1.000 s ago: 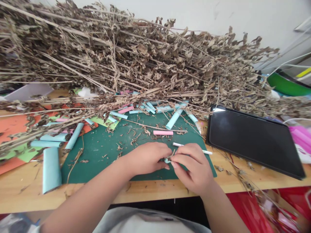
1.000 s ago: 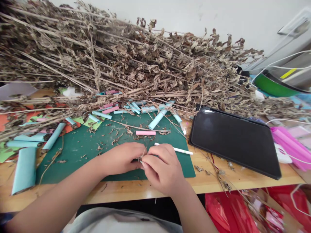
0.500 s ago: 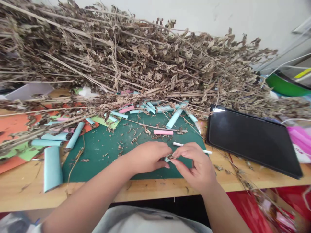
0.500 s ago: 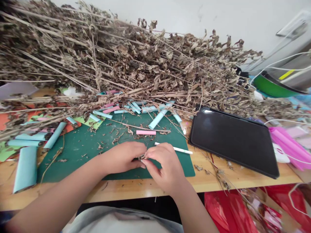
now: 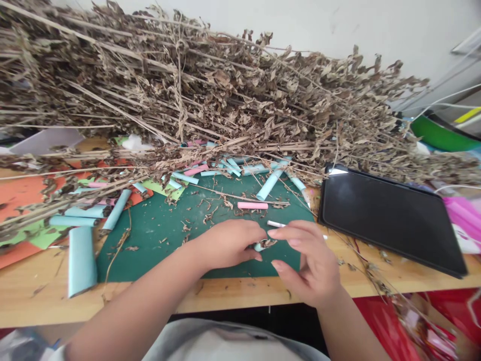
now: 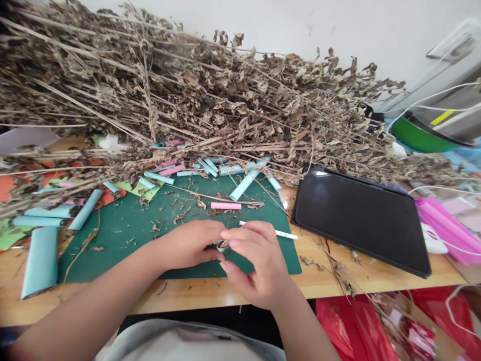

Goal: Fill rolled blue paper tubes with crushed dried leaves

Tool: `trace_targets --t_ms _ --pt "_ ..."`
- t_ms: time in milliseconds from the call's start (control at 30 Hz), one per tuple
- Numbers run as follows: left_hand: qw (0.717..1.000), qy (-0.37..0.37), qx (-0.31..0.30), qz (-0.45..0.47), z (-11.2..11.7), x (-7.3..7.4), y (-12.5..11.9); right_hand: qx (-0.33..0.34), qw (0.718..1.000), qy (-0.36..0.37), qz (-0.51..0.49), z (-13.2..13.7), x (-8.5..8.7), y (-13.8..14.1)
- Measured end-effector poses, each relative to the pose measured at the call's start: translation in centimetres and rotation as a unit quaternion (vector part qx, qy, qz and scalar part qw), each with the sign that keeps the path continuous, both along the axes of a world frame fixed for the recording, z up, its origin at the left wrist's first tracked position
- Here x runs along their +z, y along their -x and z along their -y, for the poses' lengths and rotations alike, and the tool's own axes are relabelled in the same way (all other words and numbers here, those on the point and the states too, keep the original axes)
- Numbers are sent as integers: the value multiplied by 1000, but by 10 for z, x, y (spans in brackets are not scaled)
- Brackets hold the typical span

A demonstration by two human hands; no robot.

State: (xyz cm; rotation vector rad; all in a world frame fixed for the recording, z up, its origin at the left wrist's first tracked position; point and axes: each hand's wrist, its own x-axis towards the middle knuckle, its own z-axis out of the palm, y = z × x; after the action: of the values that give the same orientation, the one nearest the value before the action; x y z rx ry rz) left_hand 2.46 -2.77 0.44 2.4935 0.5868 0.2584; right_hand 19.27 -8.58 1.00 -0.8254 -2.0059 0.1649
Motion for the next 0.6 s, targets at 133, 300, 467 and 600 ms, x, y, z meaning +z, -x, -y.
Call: trace_targets --t_ms 133,300,467,600 --pt "1000 6 6 22 0 -1 0 19 997 -25 75 2 4 1" --pt "1000 7 10 29 0 0 0 -6 993 -48 104 1 2 0" --pt "1000 -2 8 21 1 0 0 6 995 -31 99 1 -1 -2" --pt "1000 -12 2 3 0 1 0 13 999 -10 47 2 -4 -5"
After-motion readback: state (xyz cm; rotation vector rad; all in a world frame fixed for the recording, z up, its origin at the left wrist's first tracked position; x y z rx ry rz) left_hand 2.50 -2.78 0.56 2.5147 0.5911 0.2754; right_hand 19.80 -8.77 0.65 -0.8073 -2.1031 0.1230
